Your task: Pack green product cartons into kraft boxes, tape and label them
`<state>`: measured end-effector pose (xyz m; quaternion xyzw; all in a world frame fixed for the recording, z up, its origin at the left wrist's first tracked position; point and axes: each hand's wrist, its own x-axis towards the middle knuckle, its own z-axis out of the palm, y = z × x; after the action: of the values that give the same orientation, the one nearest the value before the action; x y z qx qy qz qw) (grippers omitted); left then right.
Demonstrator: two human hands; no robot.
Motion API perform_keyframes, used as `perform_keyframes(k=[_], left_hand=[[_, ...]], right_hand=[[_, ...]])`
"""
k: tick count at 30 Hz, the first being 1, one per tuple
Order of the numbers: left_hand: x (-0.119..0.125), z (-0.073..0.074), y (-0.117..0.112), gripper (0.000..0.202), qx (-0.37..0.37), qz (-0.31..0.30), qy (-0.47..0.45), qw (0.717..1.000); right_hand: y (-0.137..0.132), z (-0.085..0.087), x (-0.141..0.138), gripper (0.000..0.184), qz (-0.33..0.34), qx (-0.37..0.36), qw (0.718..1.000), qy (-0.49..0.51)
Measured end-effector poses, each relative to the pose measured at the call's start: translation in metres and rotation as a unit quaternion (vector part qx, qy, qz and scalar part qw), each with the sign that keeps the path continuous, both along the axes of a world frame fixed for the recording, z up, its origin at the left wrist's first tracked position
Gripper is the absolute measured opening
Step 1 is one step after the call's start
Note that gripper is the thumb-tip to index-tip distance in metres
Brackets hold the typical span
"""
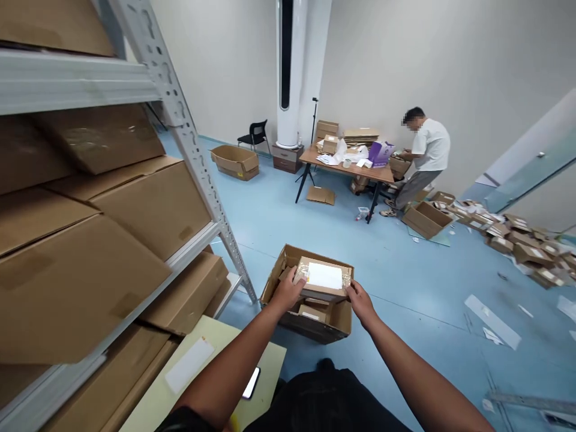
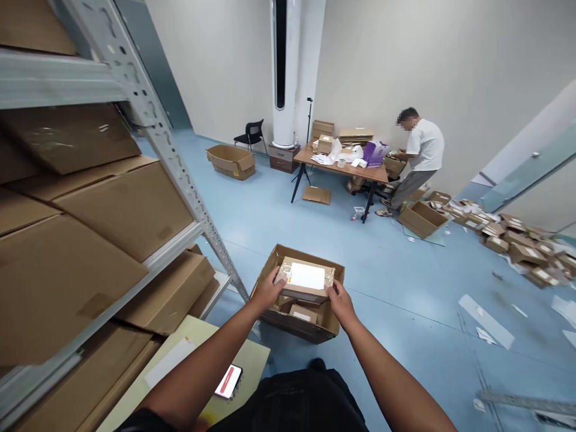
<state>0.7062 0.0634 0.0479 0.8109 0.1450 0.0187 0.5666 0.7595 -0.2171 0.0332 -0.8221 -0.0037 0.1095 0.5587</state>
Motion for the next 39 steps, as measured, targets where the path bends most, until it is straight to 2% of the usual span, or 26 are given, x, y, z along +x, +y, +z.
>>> perform_keyframes(k=[4,6,9,12,15,18,21,25,30,34,37,39], left_hand=[[0.029,-0.018,-0.014,0.06,-0.008,0.001,0.007,1.0],[0.033,-0.027,-0.023,0.053,-0.005,0.014,0.021,1.0],[0.027,-0.037,-0.036,0.044,-0.012,0.045,0.052,0.998],[0.009,-0.044,-0.048,0.042,-0.025,0.095,0.073,0.993],[-0.017,-0.045,-0.057,0.039,-0.018,0.167,0.091,0.982],[-0.051,-0.04,-0.064,0.038,-0.02,0.253,0.101,0.962],[-0.092,-0.031,-0.071,0.038,-0.022,0.339,0.098,0.936],[-0.16,-0.02,-0.08,0.038,-0.012,0.439,0.103,0.892],[-0.252,-0.019,-0.093,0.036,-0.016,0.54,0.109,0.835],[-0.321,-0.031,-0.101,0.036,-0.032,0.589,0.127,0.797],[-0.368,-0.045,-0.105,0.037,-0.043,0.602,0.12,0.788],[-0.395,-0.055,-0.106,0.036,-0.047,0.604,0.121,0.786]], right_hand=[[-0.023,-0.02,0.023,0.063,-0.005,-0.069,0.997,0.038],[-0.036,-0.033,0.033,0.061,-0.004,-0.113,0.992,0.06],[-0.056,-0.05,0.048,0.054,0.037,-0.151,0.985,0.08],[-0.068,-0.062,0.067,0.049,0.096,-0.168,0.976,0.101],[-0.063,-0.071,0.091,0.045,0.178,-0.177,0.962,0.104],[-0.039,-0.078,0.111,0.045,0.265,-0.186,0.942,0.085],[0.0,-0.082,0.117,0.044,0.347,-0.194,0.916,0.05],[0.058,-0.082,0.089,0.044,0.457,-0.152,0.876,0.023],[0.112,-0.08,0.02,0.04,0.559,-0.143,0.816,0.003],[0.14,-0.081,-0.035,0.036,0.603,-0.149,0.783,-0.024],[0.155,-0.082,-0.075,0.037,0.63,-0.173,0.756,-0.049],[0.163,-0.083,-0.1,0.038,0.634,-0.189,0.747,-0.064]])
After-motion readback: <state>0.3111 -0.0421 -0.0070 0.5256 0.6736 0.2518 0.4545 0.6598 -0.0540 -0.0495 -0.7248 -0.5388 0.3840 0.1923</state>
